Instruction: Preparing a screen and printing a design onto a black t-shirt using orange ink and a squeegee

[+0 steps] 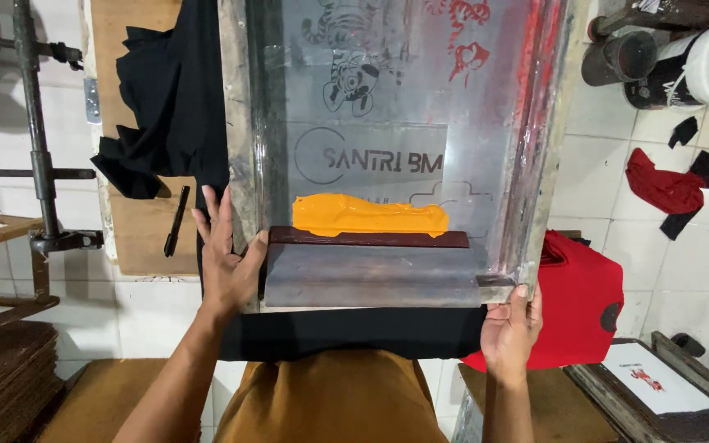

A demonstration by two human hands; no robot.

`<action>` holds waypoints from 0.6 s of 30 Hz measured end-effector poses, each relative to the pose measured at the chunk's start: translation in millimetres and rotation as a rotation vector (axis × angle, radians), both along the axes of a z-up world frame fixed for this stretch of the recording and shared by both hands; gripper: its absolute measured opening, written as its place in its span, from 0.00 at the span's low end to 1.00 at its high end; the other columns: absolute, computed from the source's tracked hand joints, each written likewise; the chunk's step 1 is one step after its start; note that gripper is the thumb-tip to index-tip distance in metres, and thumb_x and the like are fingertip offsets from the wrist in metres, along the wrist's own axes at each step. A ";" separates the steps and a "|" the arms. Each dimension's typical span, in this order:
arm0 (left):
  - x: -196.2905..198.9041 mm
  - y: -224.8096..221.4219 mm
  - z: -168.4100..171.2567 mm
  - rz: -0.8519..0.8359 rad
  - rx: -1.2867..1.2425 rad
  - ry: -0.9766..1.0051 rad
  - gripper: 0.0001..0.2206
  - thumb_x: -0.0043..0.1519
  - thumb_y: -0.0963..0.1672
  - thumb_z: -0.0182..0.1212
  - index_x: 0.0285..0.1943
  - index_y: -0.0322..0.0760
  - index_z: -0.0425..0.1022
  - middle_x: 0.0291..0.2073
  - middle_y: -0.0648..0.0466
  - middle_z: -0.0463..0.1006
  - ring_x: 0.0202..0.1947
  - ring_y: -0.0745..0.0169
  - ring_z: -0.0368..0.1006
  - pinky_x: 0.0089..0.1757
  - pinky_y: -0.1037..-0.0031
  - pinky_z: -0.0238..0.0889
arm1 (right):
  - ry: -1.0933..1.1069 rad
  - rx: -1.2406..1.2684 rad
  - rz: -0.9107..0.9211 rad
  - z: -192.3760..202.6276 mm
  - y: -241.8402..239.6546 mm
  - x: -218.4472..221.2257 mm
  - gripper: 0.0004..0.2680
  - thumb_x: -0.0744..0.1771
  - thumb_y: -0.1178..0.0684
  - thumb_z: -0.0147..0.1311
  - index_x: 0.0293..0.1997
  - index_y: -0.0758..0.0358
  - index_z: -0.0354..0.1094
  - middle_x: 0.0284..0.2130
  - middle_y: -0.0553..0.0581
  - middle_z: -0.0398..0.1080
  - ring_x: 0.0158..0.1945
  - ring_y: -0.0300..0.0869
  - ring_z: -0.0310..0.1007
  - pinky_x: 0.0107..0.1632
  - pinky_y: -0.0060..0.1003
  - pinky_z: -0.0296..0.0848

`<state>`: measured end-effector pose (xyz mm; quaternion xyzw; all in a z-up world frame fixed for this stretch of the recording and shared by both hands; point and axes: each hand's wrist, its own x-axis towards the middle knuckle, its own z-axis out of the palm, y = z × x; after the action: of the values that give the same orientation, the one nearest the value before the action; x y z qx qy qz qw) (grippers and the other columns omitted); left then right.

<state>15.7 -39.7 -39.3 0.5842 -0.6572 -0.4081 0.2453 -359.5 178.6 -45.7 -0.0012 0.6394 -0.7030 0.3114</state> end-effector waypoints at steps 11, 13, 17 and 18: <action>1.6 -1.2 -7.2 -0.005 -0.050 0.105 0.35 0.64 0.46 0.57 0.81 0.34 0.47 0.79 0.36 0.48 0.81 0.49 0.28 0.70 0.47 0.09 | 0.016 -0.042 0.064 -25.5 23.4 -12.1 0.09 0.72 0.50 0.55 0.59 0.49 0.69 0.52 0.47 0.76 0.55 0.36 0.76 0.59 0.35 0.76; 1.2 -1.9 0.0 0.004 -0.031 0.130 0.35 0.65 0.45 0.57 0.81 0.34 0.47 0.79 0.36 0.46 0.81 0.49 0.26 0.69 0.48 0.07 | 0.013 -0.057 0.070 -29.1 25.7 -13.7 0.09 0.72 0.51 0.54 0.61 0.50 0.68 0.56 0.49 0.75 0.58 0.38 0.75 0.62 0.38 0.76; 0.5 -2.7 3.9 0.010 0.005 0.156 0.35 0.64 0.44 0.57 0.81 0.34 0.48 0.79 0.36 0.47 0.81 0.50 0.25 0.69 0.48 0.08 | 0.017 -0.047 0.060 -24.8 24.1 -12.9 0.11 0.72 0.51 0.54 0.64 0.52 0.67 0.58 0.52 0.74 0.62 0.40 0.75 0.66 0.42 0.76; 1.1 -3.5 6.7 0.021 0.002 0.152 0.35 0.64 0.44 0.57 0.81 0.34 0.48 0.79 0.36 0.47 0.81 0.50 0.25 0.69 0.48 0.08 | 0.013 -0.049 0.072 -28.4 25.9 -15.0 0.11 0.72 0.51 0.54 0.64 0.52 0.67 0.58 0.52 0.74 0.62 0.40 0.75 0.66 0.42 0.76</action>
<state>16.8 -43.2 -32.6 0.5588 -0.6301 -0.4492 0.2982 -374.5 204.5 -74.0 -0.0364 0.6234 -0.7070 0.3320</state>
